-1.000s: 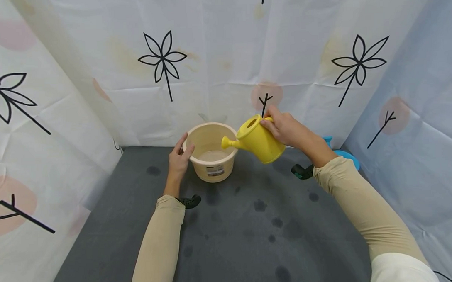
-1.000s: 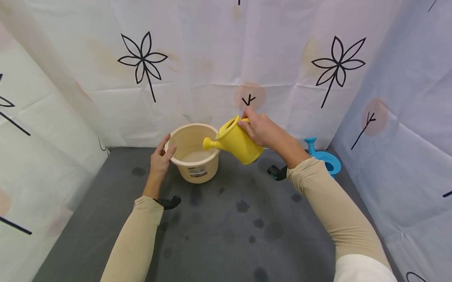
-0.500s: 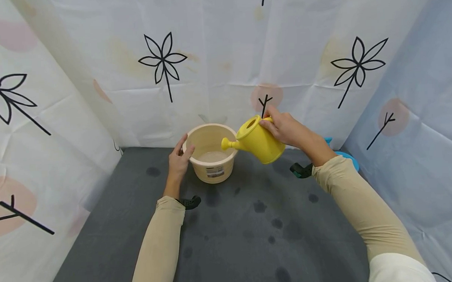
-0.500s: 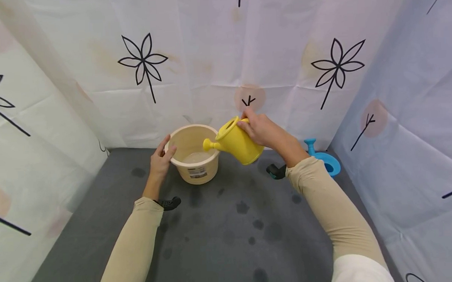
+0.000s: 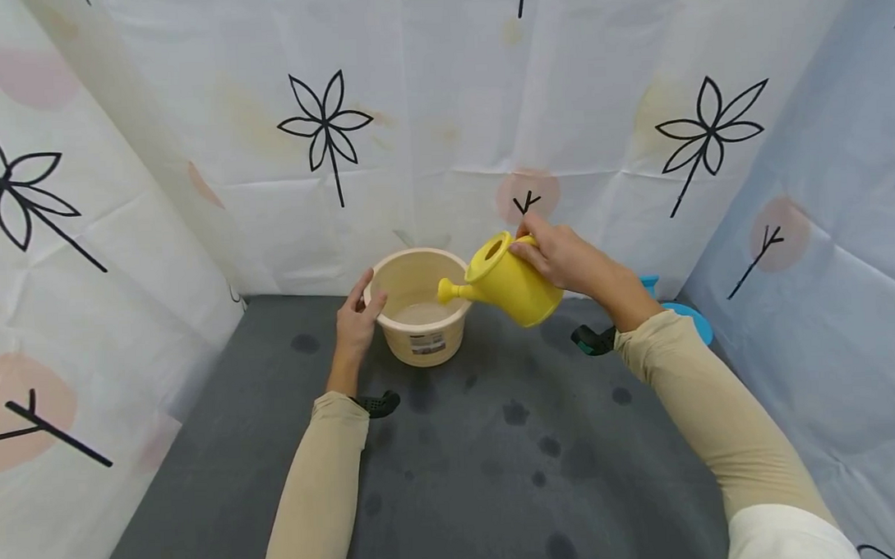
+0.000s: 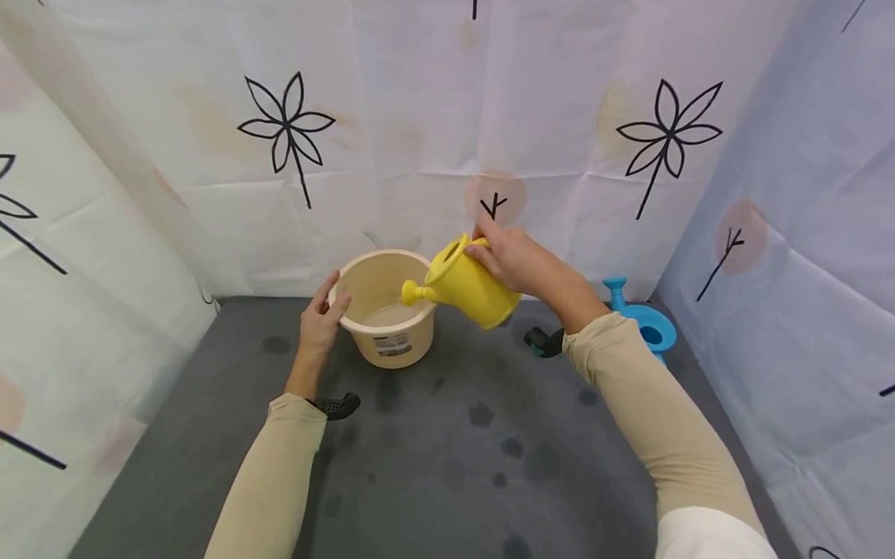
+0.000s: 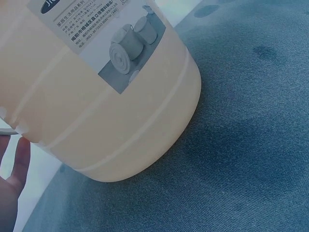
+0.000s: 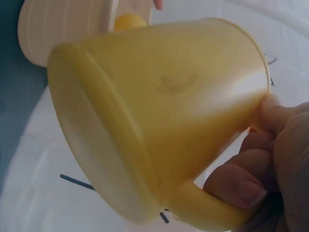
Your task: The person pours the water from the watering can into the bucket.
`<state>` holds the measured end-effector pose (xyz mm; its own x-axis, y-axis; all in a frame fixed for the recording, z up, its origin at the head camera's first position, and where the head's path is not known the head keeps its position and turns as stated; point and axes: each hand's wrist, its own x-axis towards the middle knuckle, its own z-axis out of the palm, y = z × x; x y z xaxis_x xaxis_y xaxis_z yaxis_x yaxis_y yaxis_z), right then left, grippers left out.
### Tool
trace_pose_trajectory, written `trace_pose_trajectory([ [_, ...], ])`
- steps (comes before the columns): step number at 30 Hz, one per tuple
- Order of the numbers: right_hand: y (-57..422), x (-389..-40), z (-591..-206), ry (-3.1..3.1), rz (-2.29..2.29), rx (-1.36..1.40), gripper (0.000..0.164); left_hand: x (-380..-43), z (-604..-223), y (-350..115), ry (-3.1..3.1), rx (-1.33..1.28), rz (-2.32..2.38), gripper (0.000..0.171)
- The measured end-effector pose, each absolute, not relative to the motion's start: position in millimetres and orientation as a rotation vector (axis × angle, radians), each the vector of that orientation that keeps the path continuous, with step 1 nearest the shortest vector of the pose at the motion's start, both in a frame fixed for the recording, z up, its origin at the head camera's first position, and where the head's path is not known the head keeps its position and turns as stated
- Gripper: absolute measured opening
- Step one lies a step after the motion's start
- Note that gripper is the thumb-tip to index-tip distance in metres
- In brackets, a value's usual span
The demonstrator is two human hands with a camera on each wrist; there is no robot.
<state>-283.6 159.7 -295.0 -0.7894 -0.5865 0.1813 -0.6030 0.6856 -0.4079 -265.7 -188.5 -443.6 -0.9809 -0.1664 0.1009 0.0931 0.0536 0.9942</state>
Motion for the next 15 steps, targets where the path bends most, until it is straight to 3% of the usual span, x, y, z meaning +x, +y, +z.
trace_pose_trajectory([
  [15, 151.7, -285.5, -290.9, -2.827, 0.636, 1.044, 0.021, -267.5, -447.9, -188.1, -2.099, 0.063, -2.073, 0.061],
])
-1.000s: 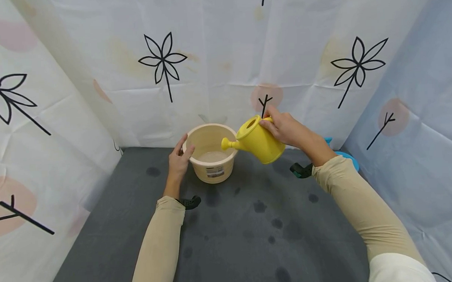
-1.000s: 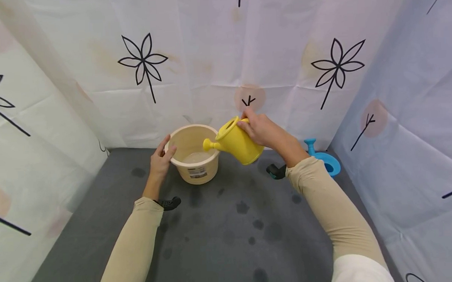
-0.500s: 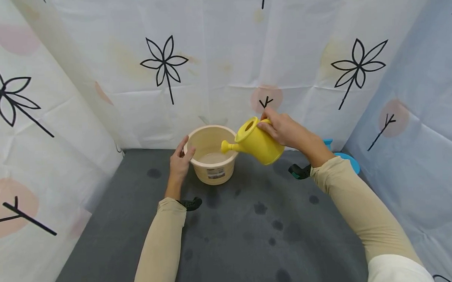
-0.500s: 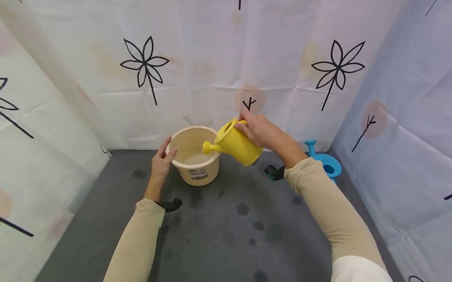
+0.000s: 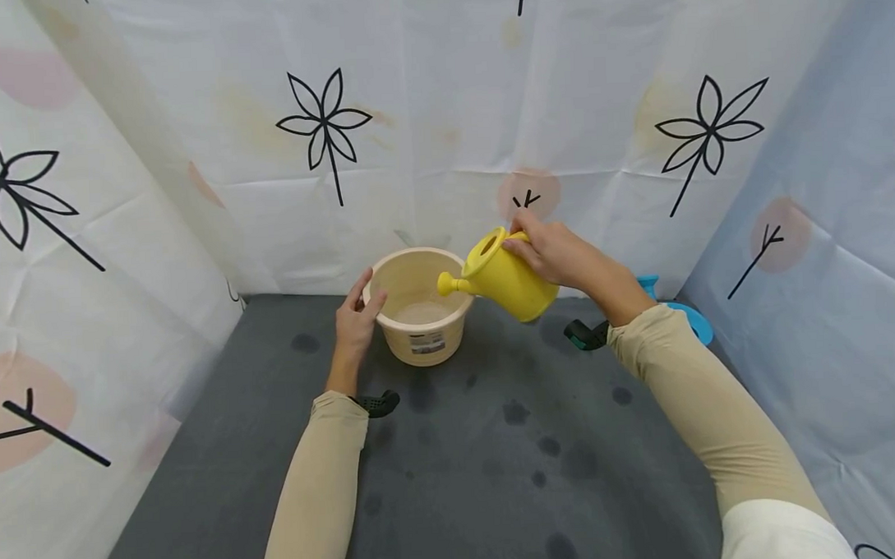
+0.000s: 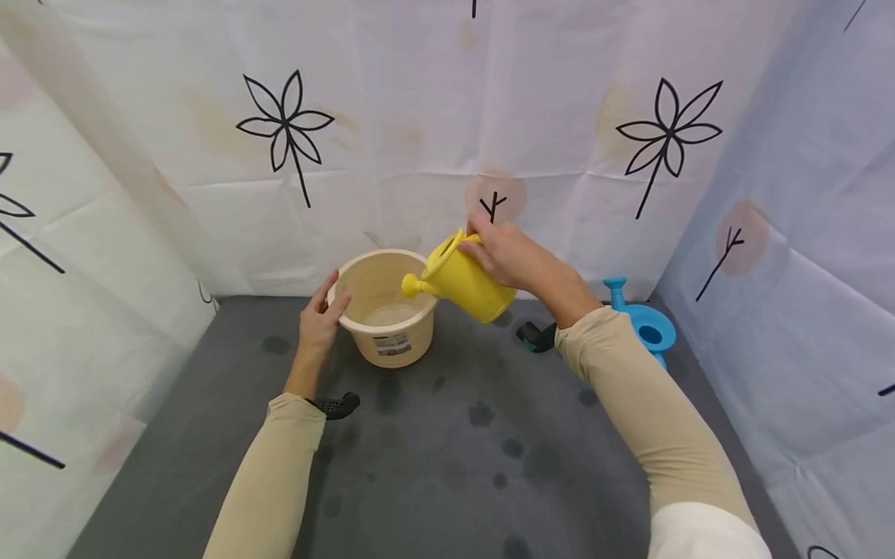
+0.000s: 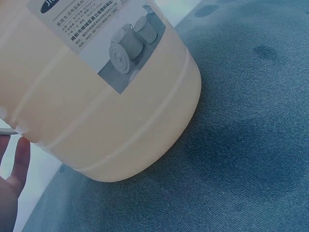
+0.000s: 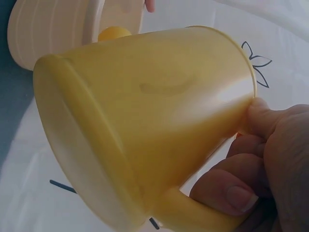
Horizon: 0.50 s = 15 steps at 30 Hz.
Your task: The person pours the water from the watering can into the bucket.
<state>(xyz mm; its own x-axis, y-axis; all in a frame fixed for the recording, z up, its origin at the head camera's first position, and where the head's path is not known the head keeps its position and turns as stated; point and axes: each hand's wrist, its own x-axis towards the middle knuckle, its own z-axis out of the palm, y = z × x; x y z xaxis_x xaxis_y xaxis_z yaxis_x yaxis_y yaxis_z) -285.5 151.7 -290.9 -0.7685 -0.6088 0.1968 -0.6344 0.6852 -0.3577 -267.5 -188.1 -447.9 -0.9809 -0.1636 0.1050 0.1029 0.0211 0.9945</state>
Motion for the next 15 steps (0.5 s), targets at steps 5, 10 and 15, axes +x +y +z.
trace_pose_trajectory([
  [5, 150.0, -288.1, -288.9, -2.856, 0.619, 1.02, 0.02, -267.1, -447.6, -187.1, -2.107, 0.068, -2.059, 0.061],
  [10, 148.2, -289.4, -288.4, -2.846, 0.623, 1.025, 0.019, -265.9, -447.0, -186.5, -2.117, 0.074, -2.048, 0.06],
  [15, 146.4, -289.7, -288.0, -2.852, 0.62, 1.016, 0.019, -267.5, -448.7, -187.5, -2.114, 0.068, -2.041, 0.061],
])
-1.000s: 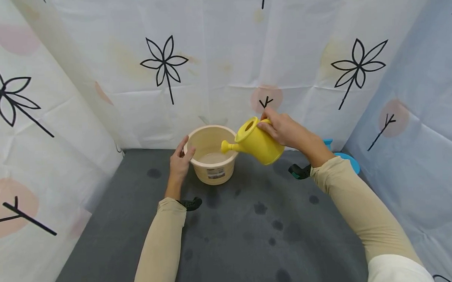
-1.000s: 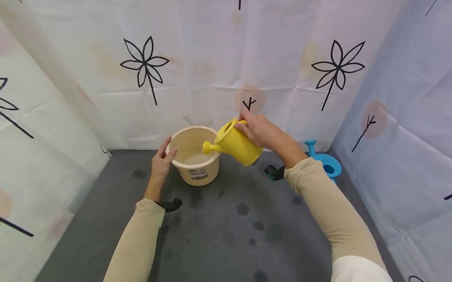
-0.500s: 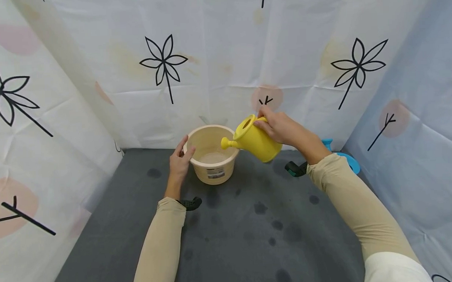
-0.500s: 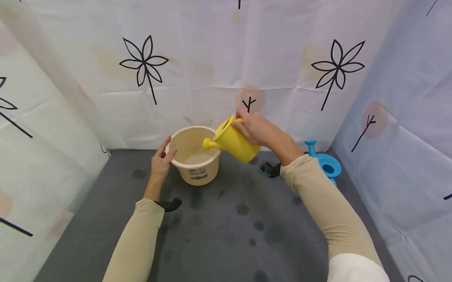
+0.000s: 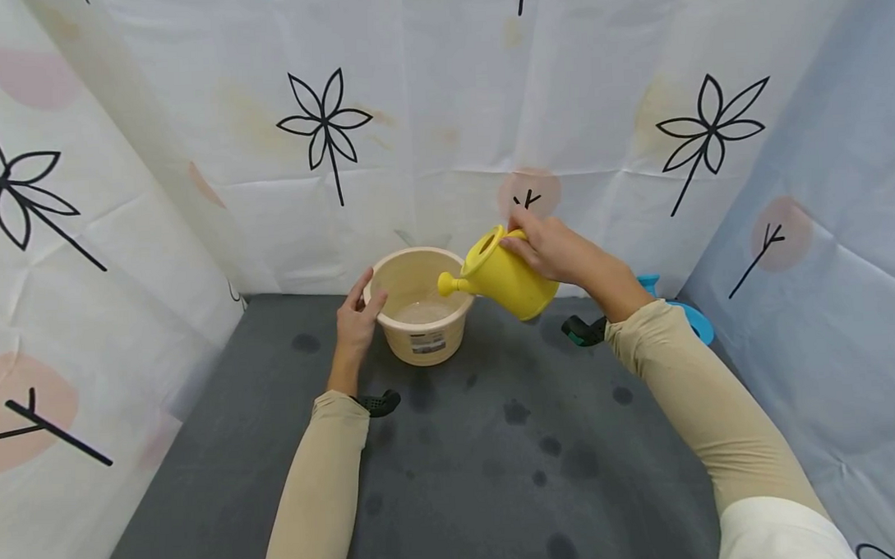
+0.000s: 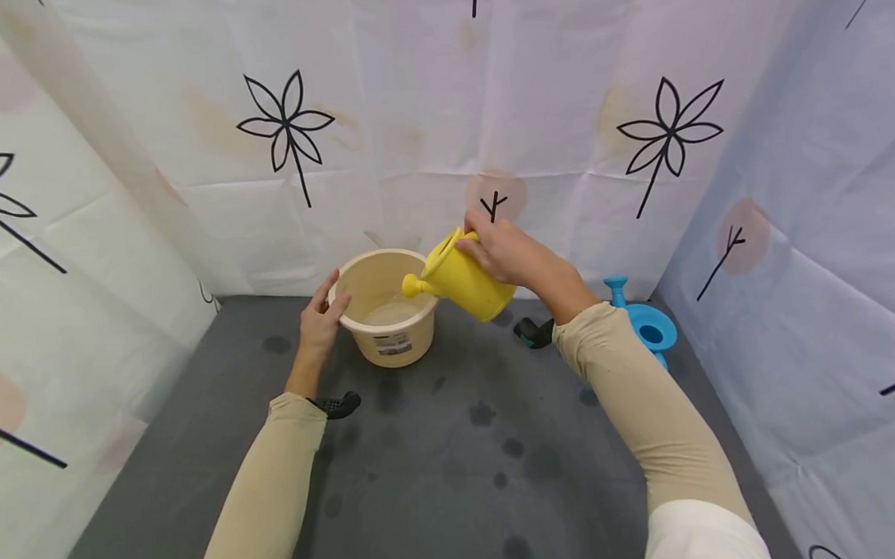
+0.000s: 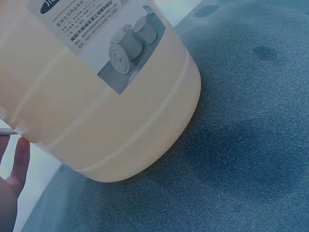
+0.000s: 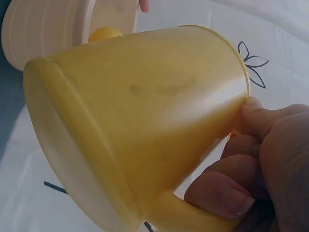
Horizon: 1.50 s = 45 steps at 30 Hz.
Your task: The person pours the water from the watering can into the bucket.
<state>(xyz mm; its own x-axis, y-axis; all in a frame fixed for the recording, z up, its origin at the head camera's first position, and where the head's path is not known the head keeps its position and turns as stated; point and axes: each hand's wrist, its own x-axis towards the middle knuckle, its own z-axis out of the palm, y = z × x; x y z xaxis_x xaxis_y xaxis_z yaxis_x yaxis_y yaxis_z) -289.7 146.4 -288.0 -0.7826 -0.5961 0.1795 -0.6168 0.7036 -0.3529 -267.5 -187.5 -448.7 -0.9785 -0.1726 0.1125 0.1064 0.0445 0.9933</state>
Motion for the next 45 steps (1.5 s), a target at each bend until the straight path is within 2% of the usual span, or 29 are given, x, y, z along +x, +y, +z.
trace_pose_trajectory([
  [12, 142, -288, -282, -2.862, 0.616, 1.032, 0.019, -287, -479, -191, -2.062, 0.098, -2.028, 0.058],
  [22, 142, -289, -280, -2.887, 0.602, 1.013, 0.02, -286, -477, -188, -2.03, 0.126, -2.081, 0.06],
  [35, 139, -291, -276, -2.872, 0.559, 1.031, 0.019, -263, -446, -183, -2.072, 0.154, -2.097, 0.06],
  [40, 139, -292, -276, -2.879, 0.558, 1.027, 0.019, -264, -446, -183, -2.087, 0.154, -2.09, 0.061],
  [45, 137, -293, -276, -2.889, 0.549, 1.023, 0.02, -277, -464, -186, -2.063, 0.166, -2.106, 0.061],
])
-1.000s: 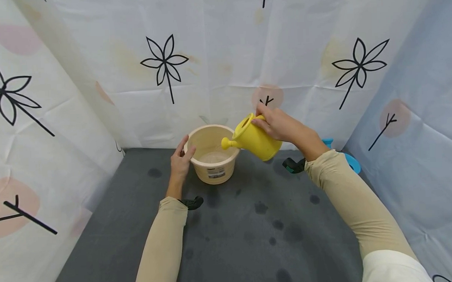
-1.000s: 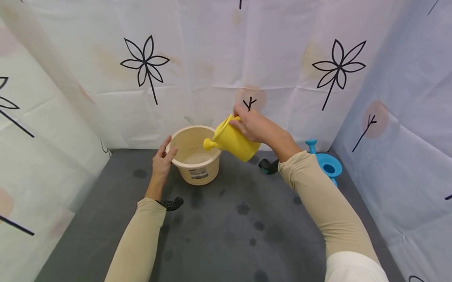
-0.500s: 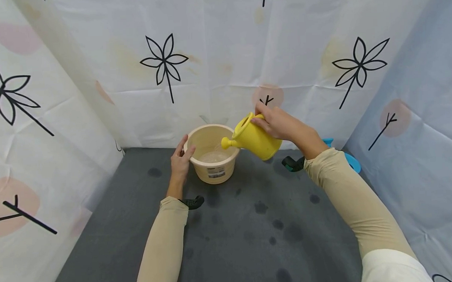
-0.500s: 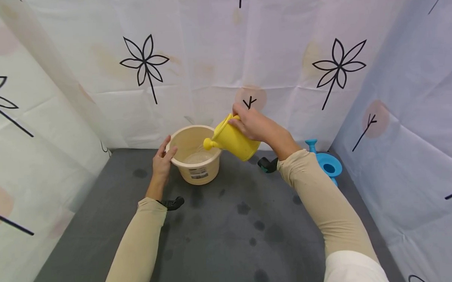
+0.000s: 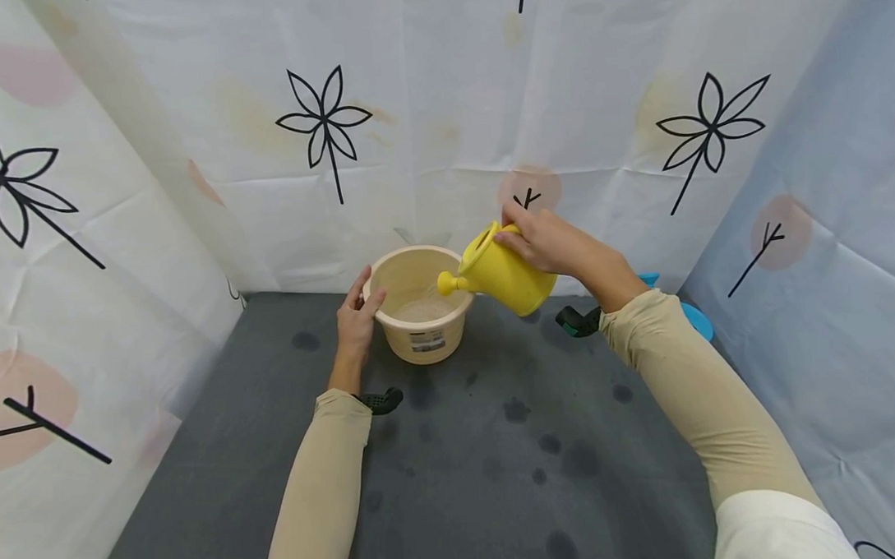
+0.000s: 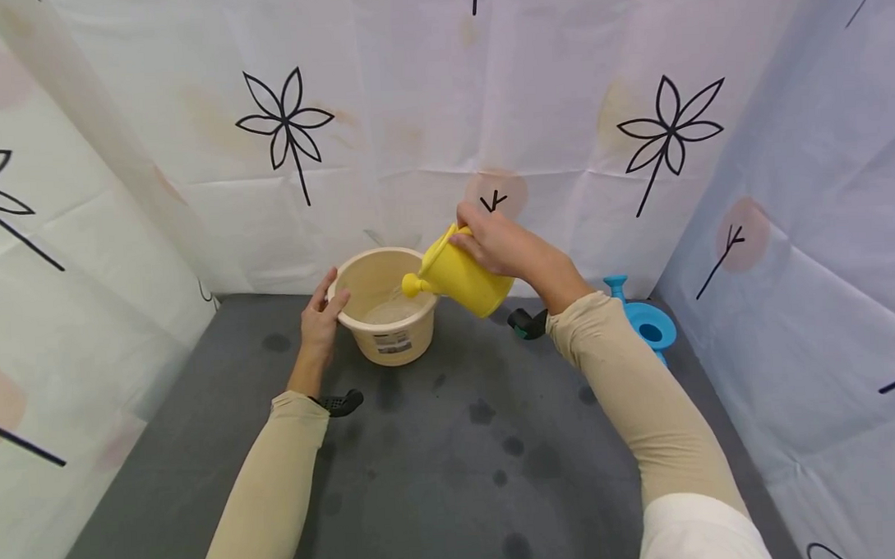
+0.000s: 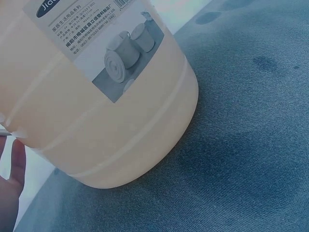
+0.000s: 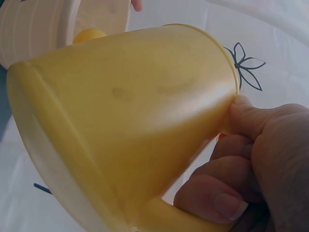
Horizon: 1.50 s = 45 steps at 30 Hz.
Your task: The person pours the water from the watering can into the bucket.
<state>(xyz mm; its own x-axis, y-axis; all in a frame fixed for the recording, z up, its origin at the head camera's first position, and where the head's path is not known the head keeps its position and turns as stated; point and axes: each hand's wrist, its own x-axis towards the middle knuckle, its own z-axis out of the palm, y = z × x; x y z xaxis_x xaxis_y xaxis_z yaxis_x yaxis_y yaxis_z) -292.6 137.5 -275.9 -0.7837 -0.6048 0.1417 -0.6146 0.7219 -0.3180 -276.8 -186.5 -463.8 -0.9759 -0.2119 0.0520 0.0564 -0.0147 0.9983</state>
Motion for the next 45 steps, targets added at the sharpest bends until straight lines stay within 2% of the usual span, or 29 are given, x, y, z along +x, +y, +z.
trace_pose_trajectory([
  [6, 136, -292, -273, -2.922, 0.534, 1.009, 0.02, -286, -477, -188, -2.036, 0.153, -2.077, 0.058],
  [22, 133, -294, -271, -2.903, 0.496, 1.046, 0.019, -285, -479, -188, -2.02, 0.128, -2.093, 0.058],
  [33, 131, -293, -268, -2.963, 0.491, 0.997, 0.02, -268, -452, -185, -2.041, 0.13, -2.151, 0.061],
  [45, 129, -294, -266, -2.971, 0.456, 0.995, 0.02, -265, -450, -186, -2.036, 0.135, -2.154, 0.062],
])
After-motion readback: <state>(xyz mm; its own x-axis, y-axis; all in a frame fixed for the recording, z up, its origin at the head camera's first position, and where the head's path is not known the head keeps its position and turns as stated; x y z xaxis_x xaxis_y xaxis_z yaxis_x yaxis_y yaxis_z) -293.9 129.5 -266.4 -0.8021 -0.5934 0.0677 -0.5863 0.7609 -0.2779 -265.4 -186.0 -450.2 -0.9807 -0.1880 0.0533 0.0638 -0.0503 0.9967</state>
